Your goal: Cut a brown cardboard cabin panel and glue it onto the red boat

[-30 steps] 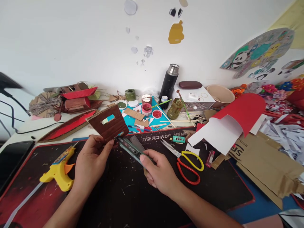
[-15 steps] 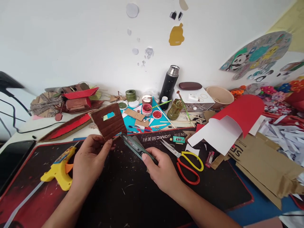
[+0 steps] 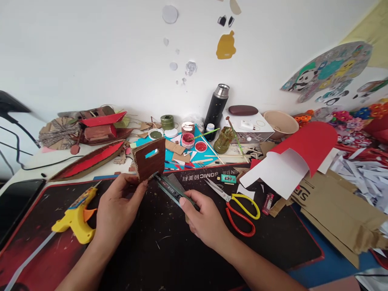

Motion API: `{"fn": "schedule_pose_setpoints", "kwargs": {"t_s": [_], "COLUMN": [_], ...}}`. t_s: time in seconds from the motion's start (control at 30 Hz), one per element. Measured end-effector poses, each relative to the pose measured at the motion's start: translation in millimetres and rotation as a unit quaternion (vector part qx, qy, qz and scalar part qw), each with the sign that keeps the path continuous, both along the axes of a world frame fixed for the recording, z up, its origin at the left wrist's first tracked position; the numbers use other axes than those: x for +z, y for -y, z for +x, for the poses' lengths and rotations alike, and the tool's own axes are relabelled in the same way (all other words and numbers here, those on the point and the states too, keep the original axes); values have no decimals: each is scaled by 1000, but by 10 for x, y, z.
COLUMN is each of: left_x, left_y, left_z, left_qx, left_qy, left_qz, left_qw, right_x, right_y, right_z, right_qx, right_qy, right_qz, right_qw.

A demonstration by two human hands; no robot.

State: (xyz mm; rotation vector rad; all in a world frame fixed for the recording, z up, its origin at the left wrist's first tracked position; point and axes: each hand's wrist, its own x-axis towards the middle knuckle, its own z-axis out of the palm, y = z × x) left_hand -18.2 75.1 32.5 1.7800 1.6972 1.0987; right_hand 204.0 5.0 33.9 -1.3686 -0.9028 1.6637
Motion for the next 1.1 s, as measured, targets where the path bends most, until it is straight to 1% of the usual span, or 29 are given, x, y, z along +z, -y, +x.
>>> {"fn": "schedule_pose_setpoints", "kwargs": {"t_s": [0.33,0.53,0.7,0.8,0.93,1.1], "left_x": [120,109,95,89,76,88], "left_y": [1,-6,-11,-12,-23,-9], "left_z": [72,65,72,57,24,39], "left_qx": [-7,0,-5,-4,0,-10], "left_qy": [-44,-50,-54,-42,-13,-11], "left_qz": [15,-7,2,-9,-30,-18], "left_qw": [999,999,999,999,999,1000], "right_x": [-27,-72,-85,-90,-78,-82], "right_y": [21,40,43,48,56,48], "right_z": [-57,-85,-96,-99,-96,-87], "right_qx": [16,22,17,15,18,22], "right_qy": [0,-4,-13,-12,2,30], "right_qz": [8,7,10,12,21,41], "right_qw": [1000,1000,1000,1000,1000,998]}}
